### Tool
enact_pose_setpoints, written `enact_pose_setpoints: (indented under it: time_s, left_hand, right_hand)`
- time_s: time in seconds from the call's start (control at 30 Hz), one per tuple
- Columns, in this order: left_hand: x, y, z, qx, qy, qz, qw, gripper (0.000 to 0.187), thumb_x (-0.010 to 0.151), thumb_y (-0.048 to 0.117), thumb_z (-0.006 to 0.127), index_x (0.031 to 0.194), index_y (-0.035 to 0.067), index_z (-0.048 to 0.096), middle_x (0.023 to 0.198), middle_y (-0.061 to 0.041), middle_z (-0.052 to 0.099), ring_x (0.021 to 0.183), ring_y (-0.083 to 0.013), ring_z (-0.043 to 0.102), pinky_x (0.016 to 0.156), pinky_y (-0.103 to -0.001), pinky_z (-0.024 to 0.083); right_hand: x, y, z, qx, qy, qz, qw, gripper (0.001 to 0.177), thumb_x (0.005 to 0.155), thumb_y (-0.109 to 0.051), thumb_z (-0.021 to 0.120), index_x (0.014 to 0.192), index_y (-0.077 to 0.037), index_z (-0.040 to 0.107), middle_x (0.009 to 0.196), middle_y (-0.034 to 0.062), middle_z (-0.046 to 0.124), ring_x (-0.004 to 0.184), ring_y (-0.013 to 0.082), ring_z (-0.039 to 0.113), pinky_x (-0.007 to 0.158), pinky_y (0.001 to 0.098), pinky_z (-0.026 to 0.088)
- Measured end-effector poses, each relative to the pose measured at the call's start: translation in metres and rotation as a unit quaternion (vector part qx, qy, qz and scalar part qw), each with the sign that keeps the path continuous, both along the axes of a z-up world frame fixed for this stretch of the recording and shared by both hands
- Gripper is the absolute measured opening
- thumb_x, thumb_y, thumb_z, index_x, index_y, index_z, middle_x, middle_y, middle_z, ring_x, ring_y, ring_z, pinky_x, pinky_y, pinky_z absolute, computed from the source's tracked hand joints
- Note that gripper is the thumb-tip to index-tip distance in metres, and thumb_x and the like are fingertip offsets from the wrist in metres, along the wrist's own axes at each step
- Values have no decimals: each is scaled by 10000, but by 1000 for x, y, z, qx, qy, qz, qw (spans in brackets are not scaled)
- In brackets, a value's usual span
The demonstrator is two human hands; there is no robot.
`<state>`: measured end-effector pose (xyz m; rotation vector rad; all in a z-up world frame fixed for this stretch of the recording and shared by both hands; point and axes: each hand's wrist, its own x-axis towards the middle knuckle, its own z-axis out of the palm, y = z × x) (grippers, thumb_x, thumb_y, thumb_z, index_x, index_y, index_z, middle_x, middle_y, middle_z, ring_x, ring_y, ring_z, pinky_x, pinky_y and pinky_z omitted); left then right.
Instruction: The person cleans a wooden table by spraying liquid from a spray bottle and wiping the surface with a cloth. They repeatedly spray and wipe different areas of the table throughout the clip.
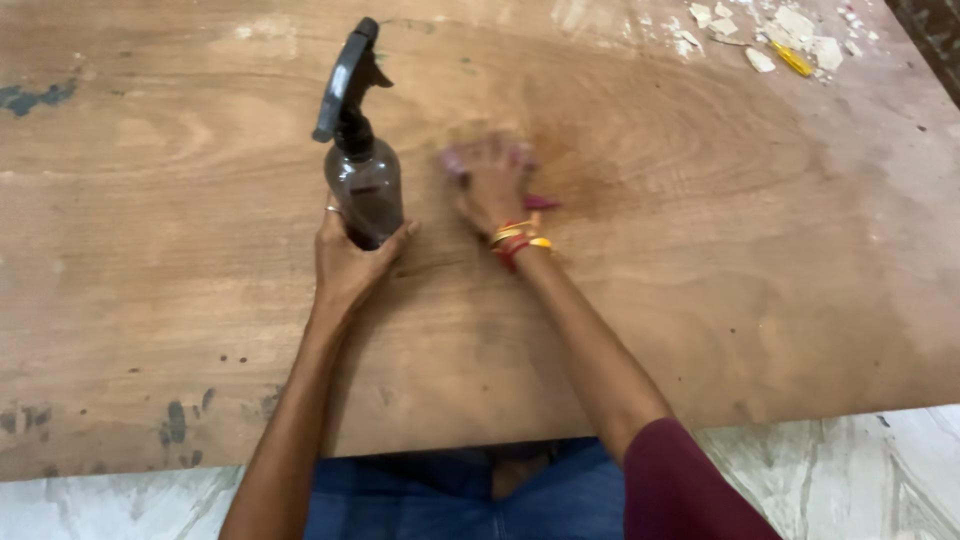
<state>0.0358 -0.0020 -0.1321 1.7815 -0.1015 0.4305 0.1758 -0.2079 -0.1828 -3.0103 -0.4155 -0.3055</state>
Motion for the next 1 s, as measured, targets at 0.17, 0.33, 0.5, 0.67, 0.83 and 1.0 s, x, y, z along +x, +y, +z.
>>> enact_pose_setpoints:
  time_s: [0.17,0.33,0.5,0.67,0.83,1.0]
  left_hand:
    - [0,1,0,0,-7,-6,1000,722,812,247,893,1366,-6,505,1137,-159,733,1009,-235,745,861,-351,621]
    - [1,1,-1,8,1,4,1000,753,807,263,898,1389,12,491,1162,-159,725,1046,-250,741,879,-368,619]
    - [0,-1,-1,19,-30,12,999,795,808,271,901,1424,11,469,1217,-180,713,1094,-273,725,907,-385,600]
    - [-1,0,0,23,-10,12,1000,745,816,271,899,1382,-9,504,1189,-183,726,1083,-271,735,908,-378,603]
    - [0,1,1,24,16,18,999,696,814,269,894,1339,-12,533,1136,-178,736,1027,-264,747,875,-368,613]
    - [1,0,0,0,2,5,1000,692,808,268,885,1335,-10,533,1122,-174,739,1010,-263,747,873,-365,613]
  right_hand:
    - [-28,7,26,110,-25,207,972,848,718,-42,665,1530,-202,477,1624,197,312,1488,439,236,1194,609,163]
    - [-9,-89,27,206,15,53,977,685,814,44,572,1466,-164,531,1514,170,512,1360,383,506,1102,446,444]
    - [1,-254,8,70,-120,-39,989,544,828,15,577,1315,-207,679,1392,102,658,1390,386,527,1278,515,337]
    - [13,-303,-12,20,-253,-206,945,543,889,-344,710,1365,-100,612,1471,296,434,1363,641,370,1021,847,203]
    - [20,-176,6,41,-123,-191,973,292,866,-289,613,1075,-120,727,1169,207,669,1157,433,562,982,622,371]
    - [-36,-38,35,12,-131,64,989,406,867,-355,653,1198,-132,725,1457,299,475,1328,467,407,1075,616,293]
